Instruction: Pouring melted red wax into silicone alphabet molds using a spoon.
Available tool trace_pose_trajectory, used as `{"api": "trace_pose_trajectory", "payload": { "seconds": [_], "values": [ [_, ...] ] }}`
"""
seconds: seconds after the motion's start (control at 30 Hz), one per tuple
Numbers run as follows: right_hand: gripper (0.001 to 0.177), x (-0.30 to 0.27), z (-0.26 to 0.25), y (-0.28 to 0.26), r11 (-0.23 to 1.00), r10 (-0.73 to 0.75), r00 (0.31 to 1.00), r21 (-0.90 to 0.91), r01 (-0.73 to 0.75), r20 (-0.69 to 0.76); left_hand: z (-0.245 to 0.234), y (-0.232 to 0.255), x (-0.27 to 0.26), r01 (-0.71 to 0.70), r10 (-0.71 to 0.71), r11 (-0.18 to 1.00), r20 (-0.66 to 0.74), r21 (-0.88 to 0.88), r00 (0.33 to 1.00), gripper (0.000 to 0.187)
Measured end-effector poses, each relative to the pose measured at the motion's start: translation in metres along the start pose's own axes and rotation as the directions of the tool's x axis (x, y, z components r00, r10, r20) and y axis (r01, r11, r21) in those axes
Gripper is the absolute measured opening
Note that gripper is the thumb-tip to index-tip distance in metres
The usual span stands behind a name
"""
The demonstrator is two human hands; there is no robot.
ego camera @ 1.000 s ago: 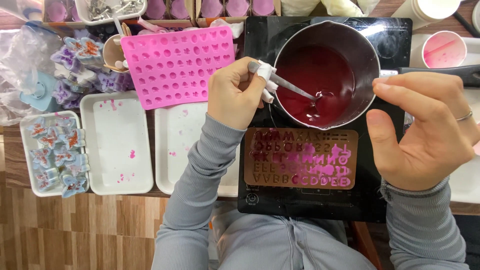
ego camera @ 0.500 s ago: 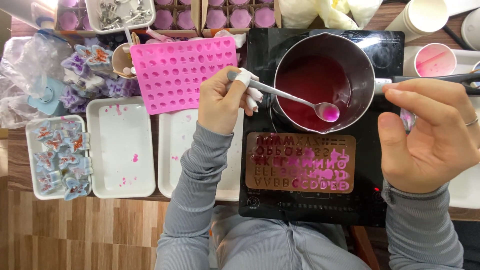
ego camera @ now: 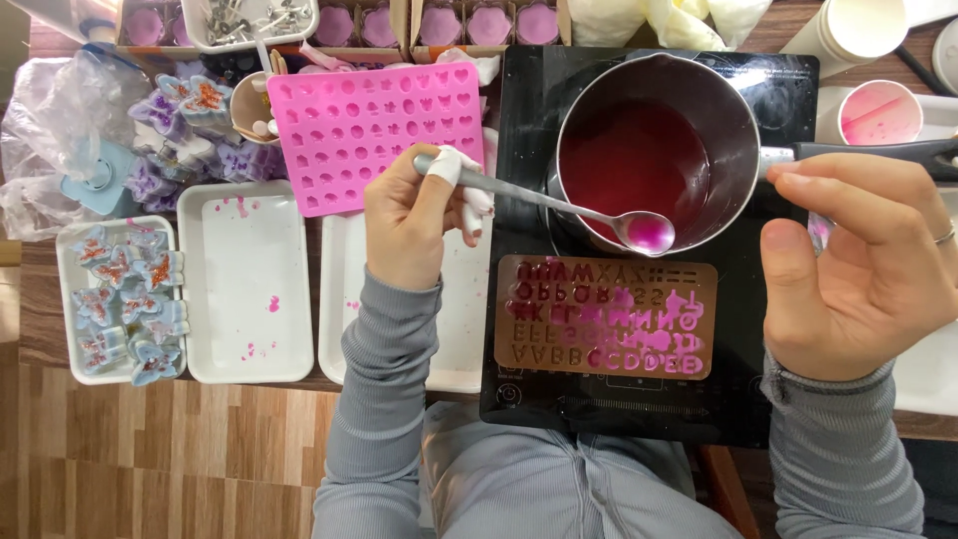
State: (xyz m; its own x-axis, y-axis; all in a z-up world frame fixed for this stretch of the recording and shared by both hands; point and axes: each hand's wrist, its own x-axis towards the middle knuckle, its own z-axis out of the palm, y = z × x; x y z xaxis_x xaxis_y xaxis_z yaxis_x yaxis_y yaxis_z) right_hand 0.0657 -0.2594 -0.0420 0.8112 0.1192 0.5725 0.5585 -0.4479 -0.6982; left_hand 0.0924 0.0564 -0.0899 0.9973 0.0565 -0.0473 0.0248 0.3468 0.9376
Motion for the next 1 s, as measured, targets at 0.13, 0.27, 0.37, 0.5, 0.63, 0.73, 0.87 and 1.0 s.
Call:
{"api": "trace_pose_trajectory", "payload": {
  "seconds": [0.13, 0.27, 0.37, 0.5, 0.63, 0.73, 0.87, 1.0],
  "values": [
    [0.021, -0.011, 0.000, 0.004, 0.999, 0.036, 0.999, 0.033, -0.035, -0.016, -0.008, 0.014, -0.018, -0.003, 0.004, 0.999, -0.037, 0.039, 0.999, 0.022],
    [0.021, -0.019, 0.002, 0.004, 0.999, 0.039, 0.999, 0.018, -0.039, 0.004, -0.017, 0.016, -0.039, 0.007, -0.003, 0.997, -0.056, 0.077, 0.998, 0.023],
    [0.020, -0.026, 0.004, 0.005, 0.996, 0.058, 0.998, 0.076, -0.056, -0.017, -0.025, 0.010, -0.056, 0.026, -0.019, 0.994, -0.068, 0.103, 0.998, 0.024],
    [0.022, -0.033, 0.004, 0.005, 0.994, 0.053, 0.999, 0.093, -0.054, 0.009, -0.035, -0.002, -0.073, 0.055, -0.047, 0.993, -0.080, 0.107, 0.996, 0.023],
    [0.023, -0.031, 0.004, 0.003, 0.997, 0.029, 0.999, 0.077, -0.031, 0.019, -0.046, -0.017, -0.082, 0.073, -0.064, 0.988, -0.071, 0.136, 0.995, 0.023],
    [0.023, -0.029, 0.000, 0.003, 1.000, -0.007, 0.998, 0.020, 0.006, 0.058, -0.046, -0.021, -0.085, 0.103, -0.087, 0.974, -0.088, 0.202, 0.992, 0.023],
    [0.021, -0.028, 0.009, -0.009, 0.998, 0.016, 0.999, 0.061, -0.019, 0.049, -0.047, -0.031, -0.086, 0.102, -0.090, 0.974, -0.066, 0.202, 0.994, 0.022],
    [0.016, -0.013, 0.023, -0.030, 0.998, -0.044, 0.991, 0.045, 0.038, 0.125, -0.046, -0.037, -0.083, 0.129, -0.119, 0.964, -0.054, 0.234, 0.991, 0.021]
  ]
}}
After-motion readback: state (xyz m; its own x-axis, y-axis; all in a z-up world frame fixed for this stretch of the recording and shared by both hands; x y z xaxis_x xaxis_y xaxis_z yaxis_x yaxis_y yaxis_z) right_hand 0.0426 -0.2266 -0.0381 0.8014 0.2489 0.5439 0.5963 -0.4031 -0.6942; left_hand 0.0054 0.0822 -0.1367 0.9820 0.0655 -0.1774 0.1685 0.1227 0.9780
